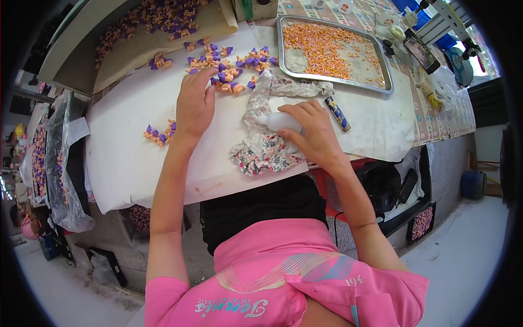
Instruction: Applying glue and attaching small decorative pieces to fabric components at a factory workbench.
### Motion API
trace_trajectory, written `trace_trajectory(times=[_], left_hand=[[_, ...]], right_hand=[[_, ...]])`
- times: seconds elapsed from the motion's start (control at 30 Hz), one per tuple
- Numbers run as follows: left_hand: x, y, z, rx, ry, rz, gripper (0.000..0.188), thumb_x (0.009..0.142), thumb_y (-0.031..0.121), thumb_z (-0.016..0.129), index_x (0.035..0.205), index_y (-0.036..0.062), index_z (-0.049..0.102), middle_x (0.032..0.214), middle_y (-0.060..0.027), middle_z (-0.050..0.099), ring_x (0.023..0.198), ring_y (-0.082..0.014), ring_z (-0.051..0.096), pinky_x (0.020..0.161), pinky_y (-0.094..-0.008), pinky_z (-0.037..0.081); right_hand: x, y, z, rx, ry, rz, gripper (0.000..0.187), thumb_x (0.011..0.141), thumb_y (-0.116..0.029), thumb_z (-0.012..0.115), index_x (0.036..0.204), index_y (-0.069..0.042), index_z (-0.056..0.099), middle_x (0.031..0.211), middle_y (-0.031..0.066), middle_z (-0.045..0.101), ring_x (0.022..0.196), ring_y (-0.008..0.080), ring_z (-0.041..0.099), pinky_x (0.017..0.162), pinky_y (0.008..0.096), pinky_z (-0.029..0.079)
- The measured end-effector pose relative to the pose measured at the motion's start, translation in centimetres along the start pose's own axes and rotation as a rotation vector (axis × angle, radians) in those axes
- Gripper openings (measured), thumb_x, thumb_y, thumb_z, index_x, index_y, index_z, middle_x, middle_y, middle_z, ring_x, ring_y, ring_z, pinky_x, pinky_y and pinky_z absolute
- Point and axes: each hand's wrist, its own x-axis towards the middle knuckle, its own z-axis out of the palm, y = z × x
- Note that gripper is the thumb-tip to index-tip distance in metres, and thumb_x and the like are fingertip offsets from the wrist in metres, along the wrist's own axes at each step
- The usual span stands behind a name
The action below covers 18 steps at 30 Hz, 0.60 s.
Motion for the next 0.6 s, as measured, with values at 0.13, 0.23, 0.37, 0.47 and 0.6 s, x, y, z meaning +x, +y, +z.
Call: trace_trajectory(times=[0.13, 0.23, 0.37, 0.47, 0.6], left_hand=[[0.0, -0.2, 0.3, -0.121, -0.106, -0.132, 0.028, 0.081, -0.004, 0.062, 0.109, 0.0008, 0.060, 0.105, -0.0133, 0.059, 0.094, -0.0278, 0.061, 0.078, -0.0353, 0.052], [-0.7, 0.2, -0.3, -0.150, -0.106, -0.142, 0.022, 0.081, -0.003, 0.065, 0.103, -0.0004, 0.061, 0.099, -0.0114, 0.056, 0.083, -0.0215, 0.063, 0.070, -0.0317, 0.053], [-1.6, 1.0, -1.7, -0.109, -0.109, -0.220, 0.018, 0.082, -0.001, 0.066, 0.099, 0.0001, 0.062, 0.092, -0.0094, 0.056, 0.074, -0.0183, 0.061, 0.067, -0.0287, 0.052], [-2.9, 0.9, -2.2, -0.078, -0.114, -0.238, 0.017, 0.083, 0.003, 0.067, 0.099, 0.0009, 0.062, 0.090, -0.0073, 0.058, 0.069, -0.0150, 0.059, 0.065, -0.0258, 0.050], [-5.8, 3.4, -2.4, -0.646, -0.064, -0.484, 0.014, 0.089, 0.009, 0.067, 0.100, 0.0013, 0.062, 0.091, -0.0035, 0.060, 0.071, -0.0092, 0.058, 0.062, -0.0242, 0.050]], right_hand=[[-0.5, -0.2, -0.2, 0.022, 0.056, -0.010, 0.039, 0.074, -0.017, 0.077, 0.110, -0.005, 0.064, 0.101, 0.0105, 0.061, 0.100, 0.0304, 0.053, 0.090, 0.0400, 0.041], [-1.1, -0.5, -0.6, 0.064, 0.120, -0.003, 0.038, 0.074, -0.013, 0.077, 0.109, -0.004, 0.064, 0.100, 0.0110, 0.061, 0.097, 0.0304, 0.055, 0.087, 0.0381, 0.043], [-1.2, -1.8, -1.3, 0.269, 0.187, 0.040, 0.035, 0.078, -0.010, 0.075, 0.109, -0.002, 0.063, 0.101, 0.0106, 0.060, 0.092, 0.0252, 0.059, 0.080, 0.0318, 0.047], [-1.7, -2.1, -0.4, 0.456, 0.178, 0.076, 0.034, 0.080, -0.011, 0.076, 0.108, -0.001, 0.062, 0.103, 0.0084, 0.058, 0.093, 0.0187, 0.058, 0.079, 0.0286, 0.047], [-2.6, -3.5, 0.0, 0.772, 0.184, 0.213, 0.035, 0.080, -0.012, 0.078, 0.108, 0.000, 0.062, 0.104, 0.0068, 0.057, 0.095, 0.0153, 0.057, 0.080, 0.0271, 0.046]])
